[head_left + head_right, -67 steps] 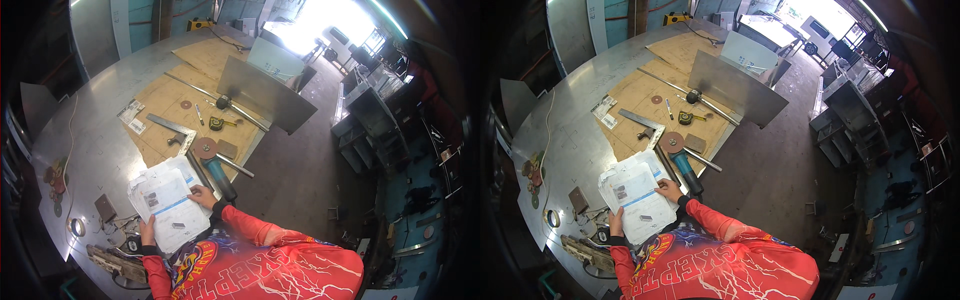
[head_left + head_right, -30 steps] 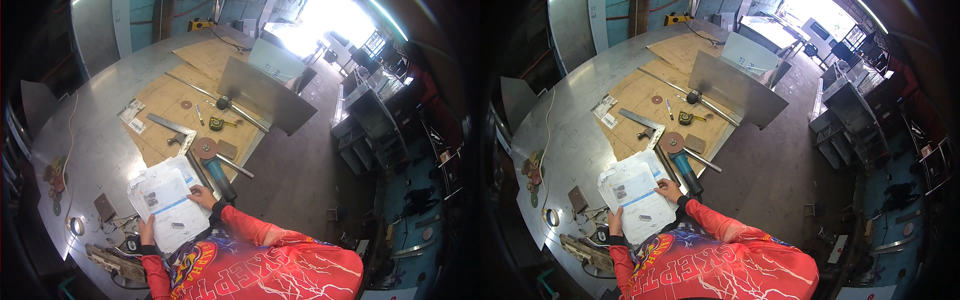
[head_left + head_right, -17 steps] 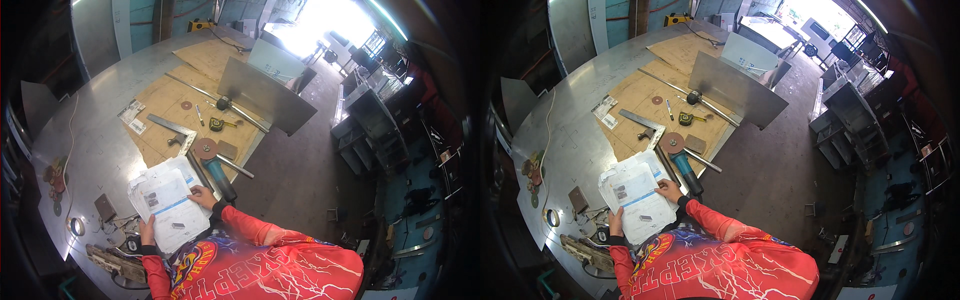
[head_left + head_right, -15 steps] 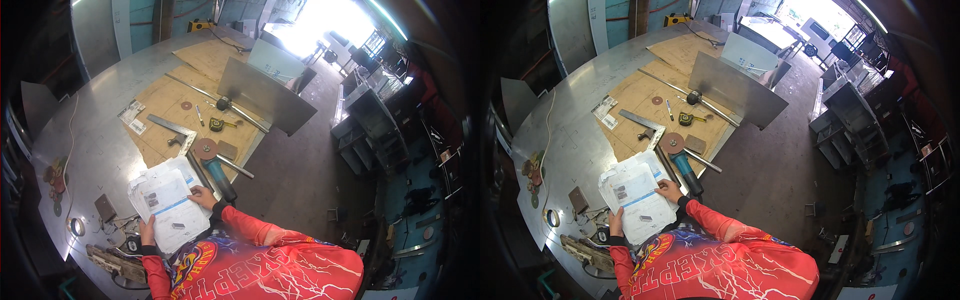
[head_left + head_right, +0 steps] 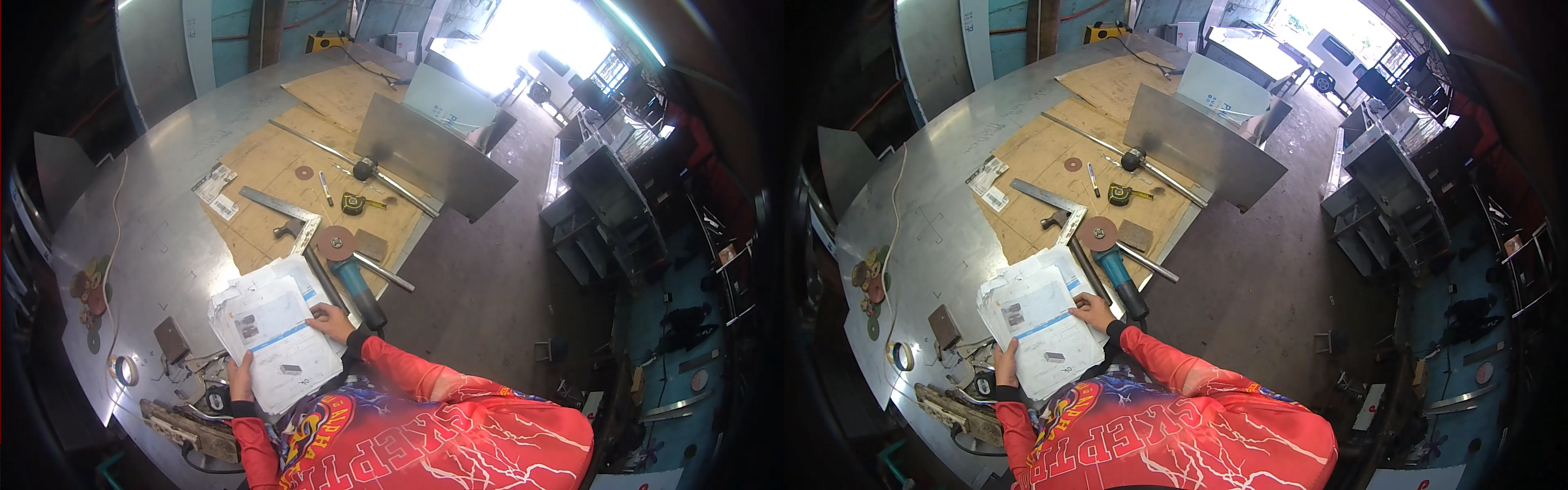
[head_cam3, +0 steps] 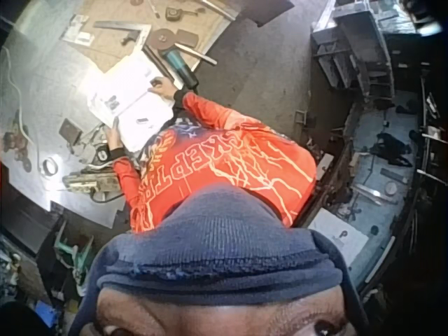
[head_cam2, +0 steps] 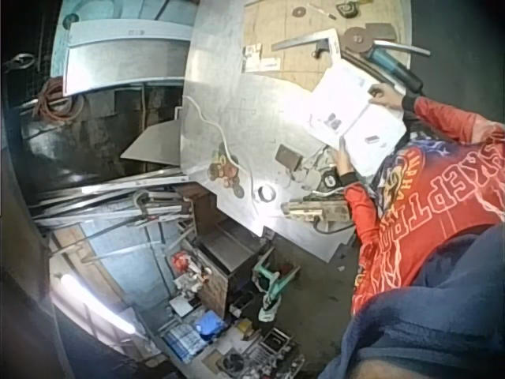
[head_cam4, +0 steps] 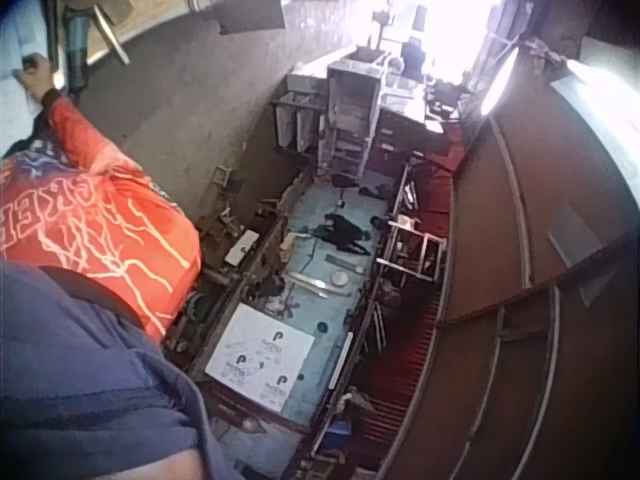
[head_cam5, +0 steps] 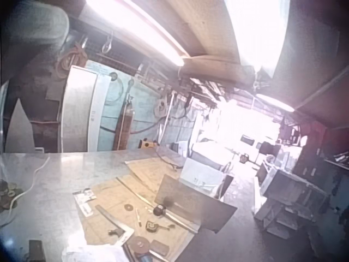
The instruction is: The person flips through paper documents, measures a bent metal sheet with a tape measure, peels protective film off the metal sheet, and retrieves metal plates to place them on the workbench.
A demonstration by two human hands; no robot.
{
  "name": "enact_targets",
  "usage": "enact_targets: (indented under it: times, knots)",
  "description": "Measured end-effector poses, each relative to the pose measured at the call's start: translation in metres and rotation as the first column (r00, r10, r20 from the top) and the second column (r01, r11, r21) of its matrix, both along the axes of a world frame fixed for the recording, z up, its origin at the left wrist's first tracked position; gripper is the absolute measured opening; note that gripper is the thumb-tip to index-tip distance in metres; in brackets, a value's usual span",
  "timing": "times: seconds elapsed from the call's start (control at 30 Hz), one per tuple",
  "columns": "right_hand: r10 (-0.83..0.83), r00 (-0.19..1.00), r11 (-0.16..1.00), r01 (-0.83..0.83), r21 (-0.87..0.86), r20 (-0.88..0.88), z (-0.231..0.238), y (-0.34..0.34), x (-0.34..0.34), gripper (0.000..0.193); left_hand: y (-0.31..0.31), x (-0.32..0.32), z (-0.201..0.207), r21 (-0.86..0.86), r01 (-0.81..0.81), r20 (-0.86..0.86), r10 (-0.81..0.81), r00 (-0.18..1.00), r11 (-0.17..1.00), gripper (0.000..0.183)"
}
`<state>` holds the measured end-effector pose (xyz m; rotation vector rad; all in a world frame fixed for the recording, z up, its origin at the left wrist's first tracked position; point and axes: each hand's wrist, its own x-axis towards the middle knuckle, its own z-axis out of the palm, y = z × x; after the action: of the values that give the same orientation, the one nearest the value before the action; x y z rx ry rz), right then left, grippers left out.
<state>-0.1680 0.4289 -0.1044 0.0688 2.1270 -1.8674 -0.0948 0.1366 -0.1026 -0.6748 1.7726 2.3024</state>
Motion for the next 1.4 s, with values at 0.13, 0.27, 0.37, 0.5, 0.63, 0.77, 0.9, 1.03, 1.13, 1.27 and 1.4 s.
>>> enact_targets:
  times: [0.13, 0.27, 0.37, 0.5, 0.63, 0.77, 0.9, 1.03, 1.13, 1.27, 1.4]
  knots:
    - [0.04, 0.998, 0.999, -0.04, -0.01, -0.042, 0.0, 0.0, 0.0, 0.038, -0.002, 0.0, -0.003, 0.002, -0.006, 0.002, 0.006, 1.0, 1.0, 0.044]
    - [0.037, 0.998, 0.999, -0.038, -0.009, -0.048, 0.0, 0.0, 0.0, 0.037, -0.002, 0.0, -0.006, -0.028, 0.007, -0.004, -0.007, 1.0, 1.0, 0.044]
    - [0.04, 0.998, 0.999, -0.041, -0.008, -0.047, -0.001, 0.0, 0.0, 0.037, -0.001, 0.0, -0.006, -0.032, -0.005, -0.013, 0.004, 1.0, 0.999, 0.042]
    - [-0.001, 1.0, 1.0, 0.001, -0.011, -0.011, -0.003, 0.0, 0.0, 0.037, 0.001, 0.0, -0.004, -0.027, -0.018, -0.026, 0.017, 1.0, 0.999, 0.041]
    - [0.004, 1.0, 0.999, -0.005, -0.048, -0.03, -0.004, 0.0, 0.0, 0.037, 0.001, 0.0, 0.0, -0.034, -0.017, -0.026, 0.017, 1.0, 0.999, 0.041]
    - [0.04, 0.998, 0.999, -0.04, 0.006, -0.047, -0.004, 0.0, -0.001, 0.037, 0.001, 0.0, 0.003, -0.009, -0.015, -0.001, 0.015, 1.0, 1.0, 0.045]
    - [0.039, 0.999, 0.999, -0.038, 0.028, -0.022, -0.003, 0.0, -0.001, 0.037, 0.002, 0.0, 0.001, 0.011, -0.006, -0.036, 0.007, 0.999, 1.0, 0.042]
    - [0.037, 0.998, 0.999, -0.037, -0.001, -0.055, -0.003, 0.0, 0.0, 0.037, 0.002, -0.001, -0.001, -0.007, -0.014, -0.033, 0.014, 0.999, 1.0, 0.042]
    - [0.041, 0.998, 0.999, -0.042, -0.027, -0.041, -0.002, 0.0, 0.0, 0.037, 0.001, -0.001, 0.0, -0.007, -0.019, -0.03, 0.019, 0.999, 1.0, 0.042]
    - [0.033, 0.998, 0.999, -0.032, 0.001, -0.048, 0.001, 0.0, 0.001, 0.037, 0.001, 0.0, 0.004, 0.003, -0.003, -0.016, 0.003, 1.0, 1.0, 0.043]
    - [0.027, 0.999, 0.999, -0.026, 0.025, -0.026, 0.004, 0.0, 0.001, 0.037, 0.003, 0.0, 0.008, 0.015, 0.006, -0.024, -0.006, 1.0, 1.0, 0.041]
